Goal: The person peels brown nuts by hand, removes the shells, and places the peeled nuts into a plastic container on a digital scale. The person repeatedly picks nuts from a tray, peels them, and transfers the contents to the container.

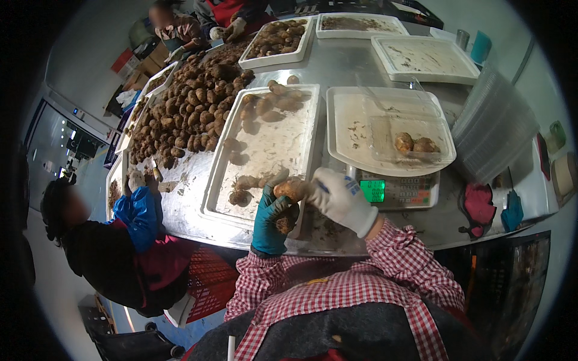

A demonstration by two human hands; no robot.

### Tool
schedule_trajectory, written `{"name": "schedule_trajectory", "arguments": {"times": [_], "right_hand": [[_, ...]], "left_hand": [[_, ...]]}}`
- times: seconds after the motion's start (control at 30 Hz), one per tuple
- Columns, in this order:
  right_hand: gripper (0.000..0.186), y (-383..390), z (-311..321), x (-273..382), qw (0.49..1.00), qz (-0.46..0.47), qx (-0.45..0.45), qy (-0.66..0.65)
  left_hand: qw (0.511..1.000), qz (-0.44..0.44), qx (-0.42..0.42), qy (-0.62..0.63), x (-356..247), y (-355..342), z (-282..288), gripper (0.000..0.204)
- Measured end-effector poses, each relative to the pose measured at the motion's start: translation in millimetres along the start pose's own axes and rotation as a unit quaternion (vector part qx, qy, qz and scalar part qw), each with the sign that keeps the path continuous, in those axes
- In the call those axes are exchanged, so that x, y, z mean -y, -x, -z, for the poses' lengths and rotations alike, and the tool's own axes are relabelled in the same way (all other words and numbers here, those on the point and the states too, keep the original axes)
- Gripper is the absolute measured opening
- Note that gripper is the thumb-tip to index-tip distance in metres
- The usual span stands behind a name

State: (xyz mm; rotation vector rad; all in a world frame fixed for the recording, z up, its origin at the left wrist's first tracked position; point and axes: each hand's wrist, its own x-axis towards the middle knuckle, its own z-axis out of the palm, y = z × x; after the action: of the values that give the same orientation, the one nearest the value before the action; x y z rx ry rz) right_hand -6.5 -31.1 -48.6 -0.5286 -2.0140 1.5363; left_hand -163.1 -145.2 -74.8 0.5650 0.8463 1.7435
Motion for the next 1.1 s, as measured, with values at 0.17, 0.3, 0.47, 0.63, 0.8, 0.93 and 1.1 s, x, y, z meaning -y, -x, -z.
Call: {"name": "schedule_trajectory", "arguments": {"times": [0.17, 0.3, 0.47, 0.63, 0.8, 0.93, 1.1], "right_hand": [[0.009, 0, -5, 3, 0.992, 0.098, -0.074, 0.015], [0.01, 3, 22, 6, 0.965, 0.14, -0.193, 0.114], [0.025, 25, 69, 62, 0.833, 0.171, -0.337, 0.404], [0.029, 40, 93, 24, 0.761, 0.137, -0.259, 0.579], [0.019, 31, 75, 17, 0.814, 0.119, -0.2, 0.532], [0.013, 42, 81, 11, 0.819, 0.113, -0.164, 0.537], [0.02, 28, 84, 10, 0.805, 0.176, -0.226, 0.52]], "left_hand": [[1.0, -0.003, -0.001, -0.012, -2, 3, -7, 0.058], [0.999, -0.017, -0.003, -0.043, -6, 3, -14, 0.056], [0.996, 0.002, 0.005, -0.084, -32, -19, -50, 0.052], [0.985, -0.013, 0.043, -0.168, -33, -74, -139, 0.047], [0.918, -0.194, 0.158, -0.308, 42, -142, -177, 0.048], [0.81, -0.296, 0.159, -0.481, 40, -155, -172, 0.036], [0.829, -0.268, 0.164, -0.463, 6, -160, -147, 0.03]]}}
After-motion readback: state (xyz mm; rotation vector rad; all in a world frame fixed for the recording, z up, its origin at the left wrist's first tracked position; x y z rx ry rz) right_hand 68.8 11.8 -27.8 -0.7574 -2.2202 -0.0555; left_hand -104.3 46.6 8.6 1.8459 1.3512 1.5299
